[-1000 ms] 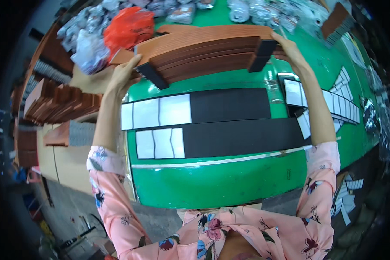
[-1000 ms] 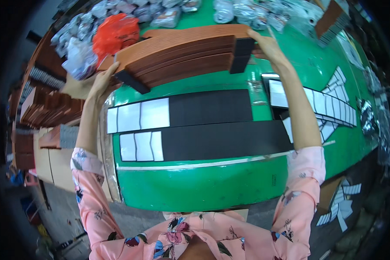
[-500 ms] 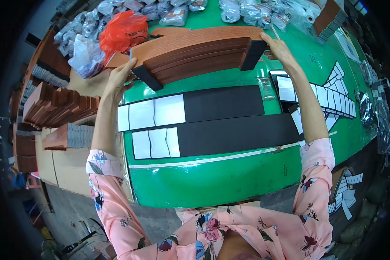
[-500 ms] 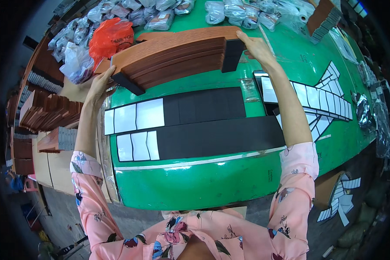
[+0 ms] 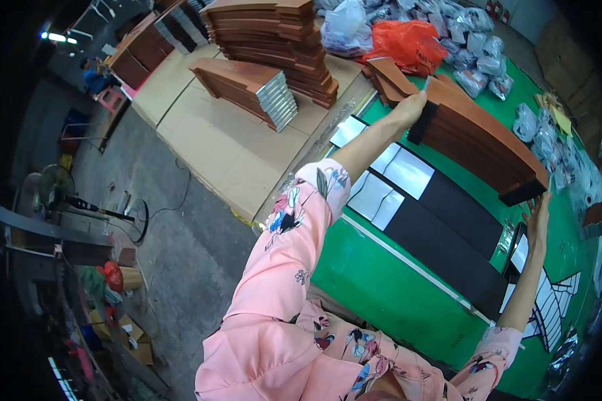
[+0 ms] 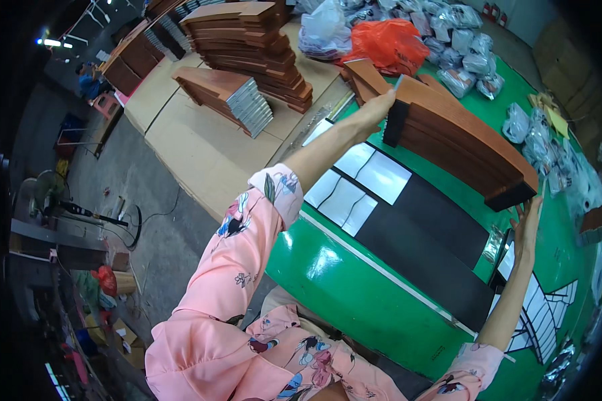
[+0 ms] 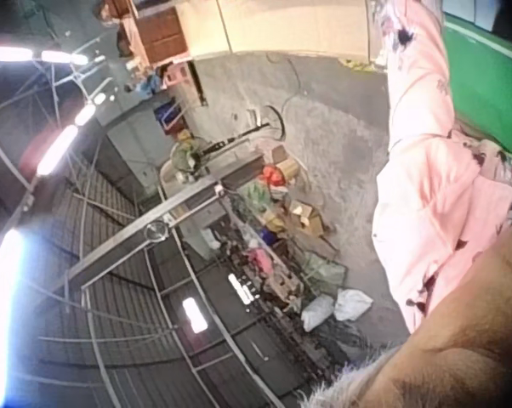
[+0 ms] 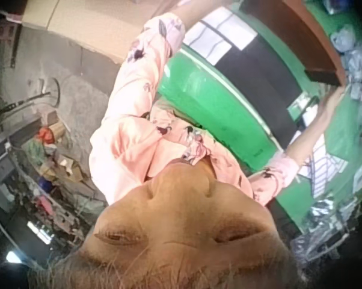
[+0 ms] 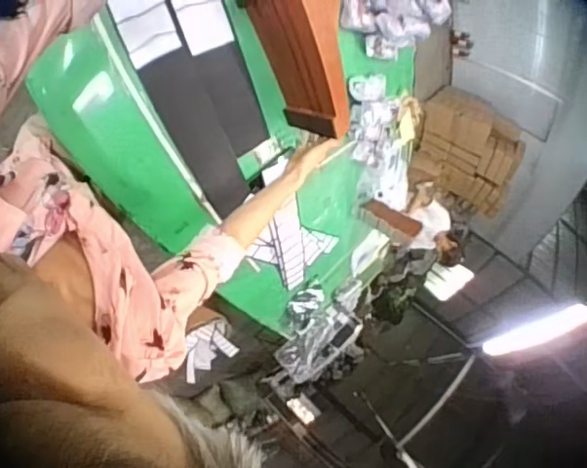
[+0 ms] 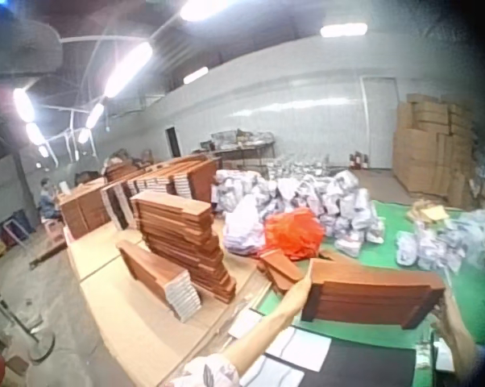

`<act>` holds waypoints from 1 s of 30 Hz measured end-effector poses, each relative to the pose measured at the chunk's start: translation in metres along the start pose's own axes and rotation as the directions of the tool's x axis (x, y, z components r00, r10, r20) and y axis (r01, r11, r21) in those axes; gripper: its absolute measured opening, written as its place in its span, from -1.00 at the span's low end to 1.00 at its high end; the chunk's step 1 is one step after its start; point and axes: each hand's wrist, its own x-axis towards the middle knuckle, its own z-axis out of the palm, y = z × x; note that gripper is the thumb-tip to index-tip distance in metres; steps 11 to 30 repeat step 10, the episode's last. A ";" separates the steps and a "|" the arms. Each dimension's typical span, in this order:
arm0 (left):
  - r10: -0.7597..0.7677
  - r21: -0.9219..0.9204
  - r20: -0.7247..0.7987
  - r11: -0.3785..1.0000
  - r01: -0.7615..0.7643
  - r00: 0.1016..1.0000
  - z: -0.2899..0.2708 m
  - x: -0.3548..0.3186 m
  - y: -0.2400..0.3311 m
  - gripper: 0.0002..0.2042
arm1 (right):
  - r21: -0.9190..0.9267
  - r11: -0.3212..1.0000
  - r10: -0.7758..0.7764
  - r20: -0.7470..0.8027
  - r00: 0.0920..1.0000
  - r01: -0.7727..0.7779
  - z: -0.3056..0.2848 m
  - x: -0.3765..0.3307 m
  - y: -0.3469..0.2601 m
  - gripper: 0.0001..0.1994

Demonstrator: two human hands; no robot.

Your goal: Assembling or organizing wooden and black furniture trim components on a production table.

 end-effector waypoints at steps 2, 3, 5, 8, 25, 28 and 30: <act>0.073 0.097 -0.001 0.993 -0.073 0.997 -0.014 -0.021 -0.010 -0.40 | -0.010 0.999 -0.053 -0.088 0.995 0.052 -0.003 -0.005 0.011 -0.22; 0.141 0.199 0.013 0.970 -0.141 0.990 -0.025 -0.035 -0.016 -0.41 | -0.020 0.995 -0.100 -0.183 0.978 0.098 -0.005 -0.007 0.014 -0.28; 0.166 0.313 0.018 0.936 -0.163 0.986 -0.053 -0.076 -0.034 -0.45 | -0.050 0.980 -0.199 -0.257 0.945 0.193 -0.010 -0.012 0.015 -0.37; 0.169 0.272 -0.029 0.950 -0.155 0.985 -0.118 -0.131 -0.066 -0.50 | -0.061 0.922 -0.382 -0.292 0.877 0.382 0.019 -0.033 -0.001 -0.55; -0.035 0.106 -0.191 0.993 0.056 0.981 -0.161 -0.164 -0.069 -0.43 | 0.032 0.850 -0.513 -0.172 0.841 0.526 0.048 -0.032 -0.005 -0.60; -0.035 0.106 -0.191 0.993 0.056 0.981 -0.161 -0.164 -0.069 -0.43 | 0.032 0.850 -0.513 -0.172 0.841 0.526 0.048 -0.032 -0.005 -0.60; -0.035 0.106 -0.191 0.993 0.056 0.981 -0.161 -0.164 -0.069 -0.43 | 0.032 0.850 -0.513 -0.172 0.841 0.526 0.048 -0.032 -0.005 -0.60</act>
